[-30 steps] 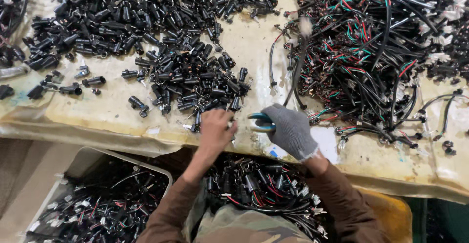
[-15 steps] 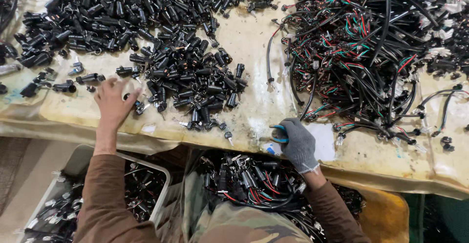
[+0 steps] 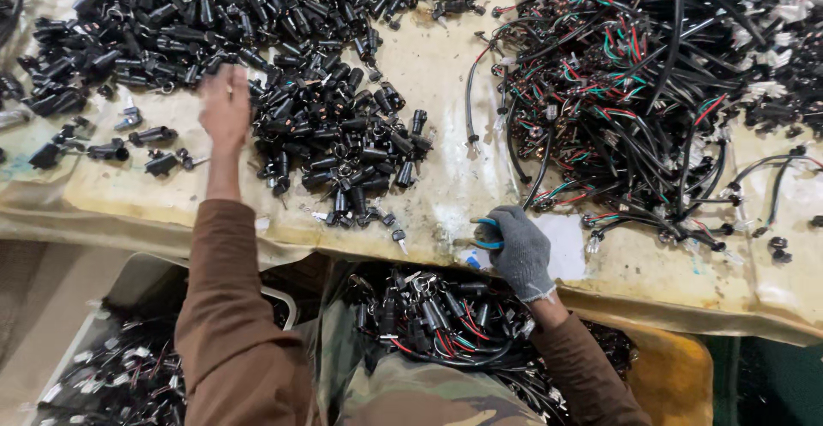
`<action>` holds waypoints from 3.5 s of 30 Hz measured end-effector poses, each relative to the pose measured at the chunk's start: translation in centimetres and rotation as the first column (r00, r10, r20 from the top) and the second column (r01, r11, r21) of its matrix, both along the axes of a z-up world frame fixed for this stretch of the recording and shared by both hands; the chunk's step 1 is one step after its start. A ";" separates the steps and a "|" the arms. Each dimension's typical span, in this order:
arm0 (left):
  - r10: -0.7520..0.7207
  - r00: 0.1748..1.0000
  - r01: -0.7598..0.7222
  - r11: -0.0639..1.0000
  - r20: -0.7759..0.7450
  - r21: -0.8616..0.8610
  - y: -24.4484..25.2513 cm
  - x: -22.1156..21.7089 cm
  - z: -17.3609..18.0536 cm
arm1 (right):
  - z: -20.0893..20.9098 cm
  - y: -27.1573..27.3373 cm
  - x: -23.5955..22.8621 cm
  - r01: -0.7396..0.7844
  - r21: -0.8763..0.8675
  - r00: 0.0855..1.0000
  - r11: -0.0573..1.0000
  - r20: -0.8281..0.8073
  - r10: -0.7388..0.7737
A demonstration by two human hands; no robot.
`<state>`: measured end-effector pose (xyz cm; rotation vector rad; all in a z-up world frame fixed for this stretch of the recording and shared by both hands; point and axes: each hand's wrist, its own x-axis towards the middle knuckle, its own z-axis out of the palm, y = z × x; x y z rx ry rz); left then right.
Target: The person repeatedly picks up black cylindrical connectors and wires from a table, inserts the connector into the wire end, and places the assembled unit into a bin. The process is continuous and repetitive throughout the clip.
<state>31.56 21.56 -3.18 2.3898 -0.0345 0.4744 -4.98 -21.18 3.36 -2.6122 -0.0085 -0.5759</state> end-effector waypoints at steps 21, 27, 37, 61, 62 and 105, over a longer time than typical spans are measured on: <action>-0.563 0.810 0.423 0.756 0.166 0.499 -29.9 0.9 -1.1 | 1.8 1.4 2.5 -0.128 0.054 0.977 0.990 -0.163 0.135; -0.736 0.633 0.728 0.463 -0.238 0.505 -27.7 3.6 -1.6 | 1.9 1.2 1.3 -0.040 0.068 0.973 0.997 -0.225 0.054; -0.742 0.522 0.824 0.311 -0.420 0.474 -26.3 0.6 3.7 | 0.8 1.4 2.9 -0.040 0.075 0.945 0.996 -0.321 0.062; -0.823 0.554 0.142 -0.055 0.125 -0.988 -22.7 -26.3 8.8 | 3.0 1.1 0.6 -0.087 0.260 0.983 0.962 -0.136 0.126; -0.827 0.550 0.107 -0.069 0.116 -0.992 -22.3 -26.9 8.8 | 3.8 0.9 0.0 -0.082 0.345 0.986 0.935 -0.108 0.127; -0.903 0.416 0.886 0.378 0.104 -0.269 -21.2 -40.7 9.8 | 6.4 4.0 -10.1 -0.197 0.891 0.834 -0.410 0.372 0.407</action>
